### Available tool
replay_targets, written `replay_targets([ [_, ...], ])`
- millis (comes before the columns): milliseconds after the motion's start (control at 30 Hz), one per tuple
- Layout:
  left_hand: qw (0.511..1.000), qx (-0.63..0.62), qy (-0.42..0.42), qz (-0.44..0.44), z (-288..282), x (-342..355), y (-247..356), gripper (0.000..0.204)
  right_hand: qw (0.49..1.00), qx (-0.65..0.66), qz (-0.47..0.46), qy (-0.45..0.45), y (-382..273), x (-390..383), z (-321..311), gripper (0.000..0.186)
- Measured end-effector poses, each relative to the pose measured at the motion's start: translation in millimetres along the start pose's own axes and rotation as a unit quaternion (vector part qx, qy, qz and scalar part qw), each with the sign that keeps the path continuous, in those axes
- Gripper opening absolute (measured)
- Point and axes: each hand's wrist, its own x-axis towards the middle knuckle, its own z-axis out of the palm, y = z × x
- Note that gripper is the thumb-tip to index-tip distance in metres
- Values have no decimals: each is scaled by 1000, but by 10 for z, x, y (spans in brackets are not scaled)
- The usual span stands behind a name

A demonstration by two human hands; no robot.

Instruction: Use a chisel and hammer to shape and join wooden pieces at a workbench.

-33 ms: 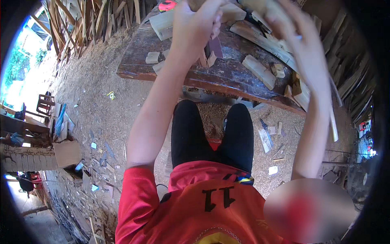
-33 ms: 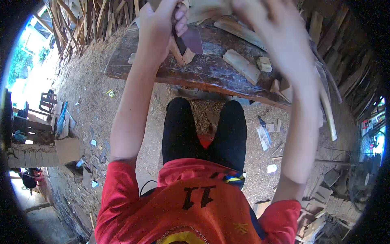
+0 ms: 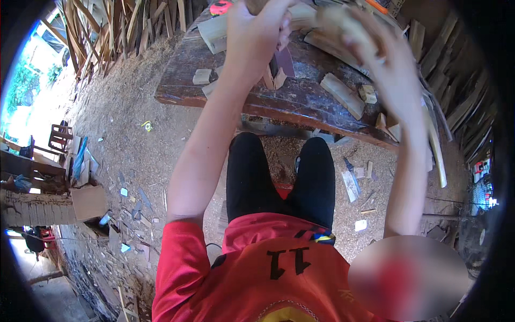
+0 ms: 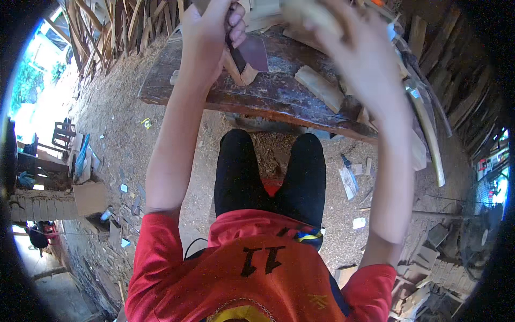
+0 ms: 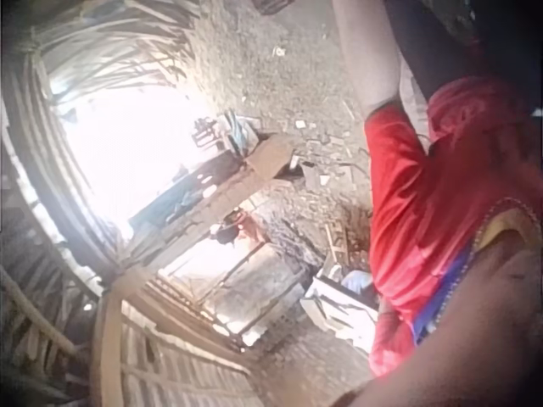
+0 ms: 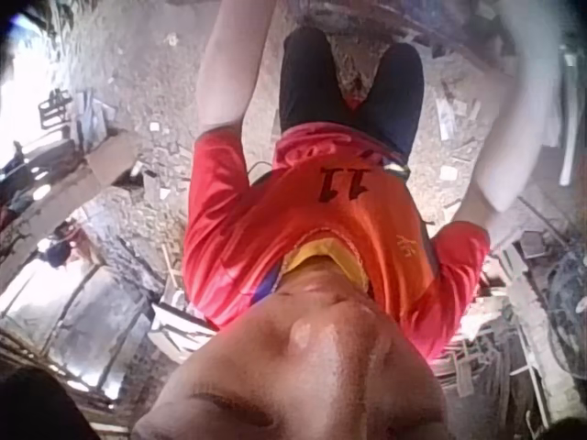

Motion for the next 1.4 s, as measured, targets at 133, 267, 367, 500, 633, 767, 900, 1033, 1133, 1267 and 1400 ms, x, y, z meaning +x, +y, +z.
replay_targets([
  [133, 999, -37, 23, 18, -2, 11, 18, 14, 996, -64, -1, -59, 64, -320, 583, 54],
  [267, 999, -20, 20, 33, 16, -11, 14, 14, 980, -185, -63, 31, -63, -333, 742, 54],
  [367, 999, -29, 27, 26, 21, -20, -4, 15, 993, -39, -110, 15, -335, -383, 741, 54],
  [500, 998, -39, 40, 18, 5, -28, -19, 16, 994, 8, -106, 11, -653, -429, 899, 45],
  [633, 999, -16, 42, 20, -9, -32, -16, 17, 997, -16, -73, 31, -768, -446, 983, 35],
  [767, 998, -23, 59, 23, 25, -20, -46, 16, 998, -15, -57, 28, -844, -504, 968, 29],
  [900, 996, -17, 81, 32, 61, -18, -75, 13, 998, 19, -51, 10, -862, -527, 978, 26],
  [1033, 997, -13, 56, 58, 70, -27, -69, 12, 999, 36, -40, -2, -822, -512, 995, 24],
  [1133, 995, 9, 82, 51, 84, -32, -65, 11, 998, 39, -51, -28, -807, -492, 997, 21],
  [1267, 997, 4, 61, 41, 96, -34, -76, 12, 993, 59, -98, -1, -794, -473, 1012, 18],
  [1400, 997, 12, 47, 61, 111, -39, -106, 14, 989, 86, -117, -9, -762, -473, 1028, 15],
])
